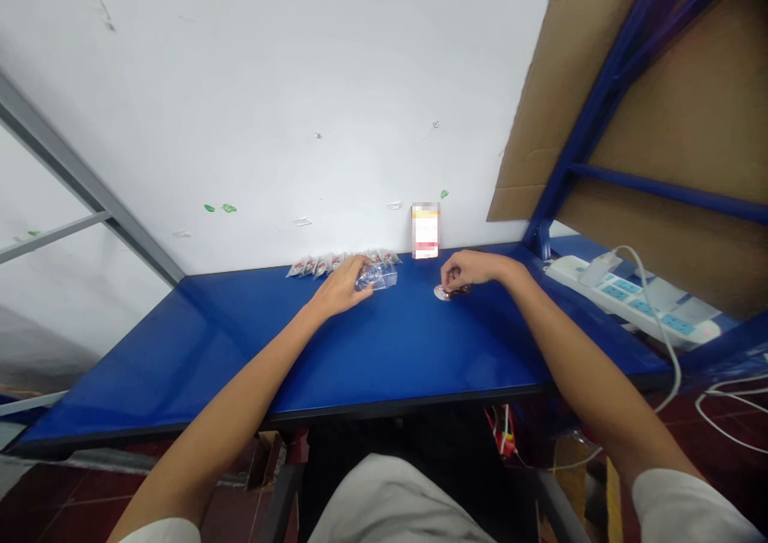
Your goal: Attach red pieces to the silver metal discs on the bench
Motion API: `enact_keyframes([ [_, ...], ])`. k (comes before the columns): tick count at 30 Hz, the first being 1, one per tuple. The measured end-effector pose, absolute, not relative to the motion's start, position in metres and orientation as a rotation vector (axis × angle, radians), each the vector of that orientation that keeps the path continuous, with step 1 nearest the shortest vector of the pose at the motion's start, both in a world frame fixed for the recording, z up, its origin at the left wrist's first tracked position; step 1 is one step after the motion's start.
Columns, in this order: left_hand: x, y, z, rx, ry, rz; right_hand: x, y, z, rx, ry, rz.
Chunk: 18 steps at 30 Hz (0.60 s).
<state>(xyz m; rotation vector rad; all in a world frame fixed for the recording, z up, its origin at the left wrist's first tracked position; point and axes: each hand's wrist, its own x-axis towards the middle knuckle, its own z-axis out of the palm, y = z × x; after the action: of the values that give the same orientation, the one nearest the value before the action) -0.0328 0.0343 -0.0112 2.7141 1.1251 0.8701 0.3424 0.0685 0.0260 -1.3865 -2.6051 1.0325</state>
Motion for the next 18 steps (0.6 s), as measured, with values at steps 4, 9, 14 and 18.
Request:
enact_keyframes([
  [4, -0.032, 0.034, -0.012, 2.694, 1.154, 0.857, 0.334, 0.062, 0.033, -1.27, -2.546, 0.889],
  [9, -0.029, 0.035, -0.016, 2.661, 1.149, 0.798, 0.315, 0.044, 0.048, -0.938, -2.263, 0.879],
  [14, -0.025, 0.034, -0.021, 2.633, 1.161, 0.717, 0.29, 0.031, 0.046, -0.853, -2.104, 0.806],
  [18, -0.022, 0.032, -0.023, 2.624, 1.125, 0.714, 0.273, 0.024, 0.036, -0.817, -2.185, 0.716],
])
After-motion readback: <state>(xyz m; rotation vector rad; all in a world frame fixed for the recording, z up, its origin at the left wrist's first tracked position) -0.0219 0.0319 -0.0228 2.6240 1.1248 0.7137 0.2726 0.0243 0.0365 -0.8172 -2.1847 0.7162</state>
